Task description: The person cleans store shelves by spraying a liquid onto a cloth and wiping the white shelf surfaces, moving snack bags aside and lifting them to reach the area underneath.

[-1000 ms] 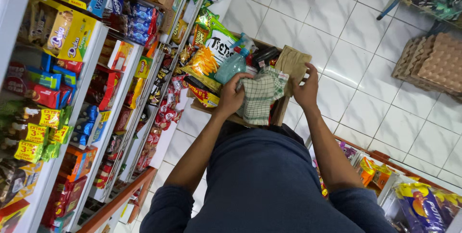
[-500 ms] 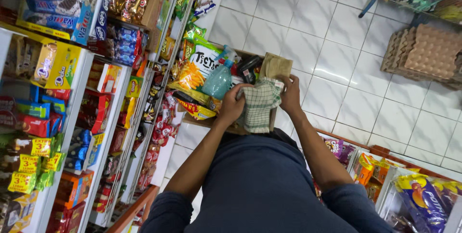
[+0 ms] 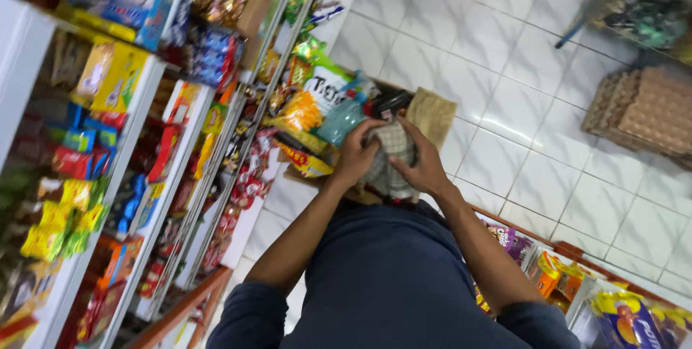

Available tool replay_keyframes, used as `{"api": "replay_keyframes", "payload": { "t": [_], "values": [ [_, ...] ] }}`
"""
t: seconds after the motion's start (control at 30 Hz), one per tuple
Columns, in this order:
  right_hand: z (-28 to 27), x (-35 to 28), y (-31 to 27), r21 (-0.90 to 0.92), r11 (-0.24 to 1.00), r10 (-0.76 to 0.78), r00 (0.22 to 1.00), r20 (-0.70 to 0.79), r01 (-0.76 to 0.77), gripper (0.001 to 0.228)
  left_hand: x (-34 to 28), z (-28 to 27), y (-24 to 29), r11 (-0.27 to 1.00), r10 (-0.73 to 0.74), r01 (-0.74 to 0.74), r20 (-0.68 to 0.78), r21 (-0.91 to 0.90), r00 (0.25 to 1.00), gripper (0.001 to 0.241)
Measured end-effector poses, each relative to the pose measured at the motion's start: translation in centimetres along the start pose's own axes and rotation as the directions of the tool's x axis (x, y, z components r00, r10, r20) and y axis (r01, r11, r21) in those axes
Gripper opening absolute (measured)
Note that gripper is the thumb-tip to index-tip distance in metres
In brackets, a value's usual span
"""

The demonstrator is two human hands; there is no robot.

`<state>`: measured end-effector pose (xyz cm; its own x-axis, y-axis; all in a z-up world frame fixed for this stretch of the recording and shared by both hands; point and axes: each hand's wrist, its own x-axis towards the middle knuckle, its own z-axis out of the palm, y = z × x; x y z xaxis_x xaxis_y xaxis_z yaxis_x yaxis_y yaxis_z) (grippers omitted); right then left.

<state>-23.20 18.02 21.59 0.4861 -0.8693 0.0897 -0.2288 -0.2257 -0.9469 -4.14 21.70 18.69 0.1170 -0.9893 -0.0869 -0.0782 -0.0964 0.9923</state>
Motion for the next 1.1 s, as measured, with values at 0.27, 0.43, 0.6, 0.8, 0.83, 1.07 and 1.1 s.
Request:
{"api": "replay_keyframes", "payload": {
  "t": [0.27,0.43,0.6,0.8,0.83,1.07,1.1],
  "values": [
    [4.6,1.4,0.6,-0.022,0.991,0.130,0.991,0.025,-0.130,0.054,-1.0,-7.5,0.2,0.985,0.090,-0.063,-0.162,0.162,0.983,0.030],
    [6.6,1.9,2.9,-0.116,0.993,-0.049,0.993,-0.106,0.037,0.055,2.9,-13.1,-2.0,0.473,0.317,0.104,-0.279,0.875,0.906,0.064],
    [7.8,2.8,2.4,0.199,0.963,0.203,0.975,-0.095,-0.182,0.043,6.8,-15.2,-3.1,0.450,-0.411,0.410,-0.224,0.793,0.884,0.107],
    [8.3,3.6,1.0,0.138,0.975,0.198,0.963,-0.183,-0.175,0.040,6.2,-15.3,0.1,0.529,-0.302,0.352,-0.217,0.772,0.928,0.064],
    [8.4,3.7,0.8,0.128,0.970,0.227,0.955,-0.190,-0.205,0.040,5.7,-15.4,1.2,0.520,-0.264,0.317,-0.204,0.793,0.943,0.063],
    [8.5,3.5,0.3,0.143,0.957,0.280,0.934,-0.221,-0.253,0.041,1.5,-16.7,7.9,0.649,-0.093,0.197,-0.181,0.735,0.979,0.065],
    [8.4,3.3,0.2,0.135,0.963,0.262,0.932,-0.251,-0.235,0.039,1.2,-16.7,8.4,0.682,-0.149,0.240,-0.190,0.691,0.970,0.067]
  ]
}}
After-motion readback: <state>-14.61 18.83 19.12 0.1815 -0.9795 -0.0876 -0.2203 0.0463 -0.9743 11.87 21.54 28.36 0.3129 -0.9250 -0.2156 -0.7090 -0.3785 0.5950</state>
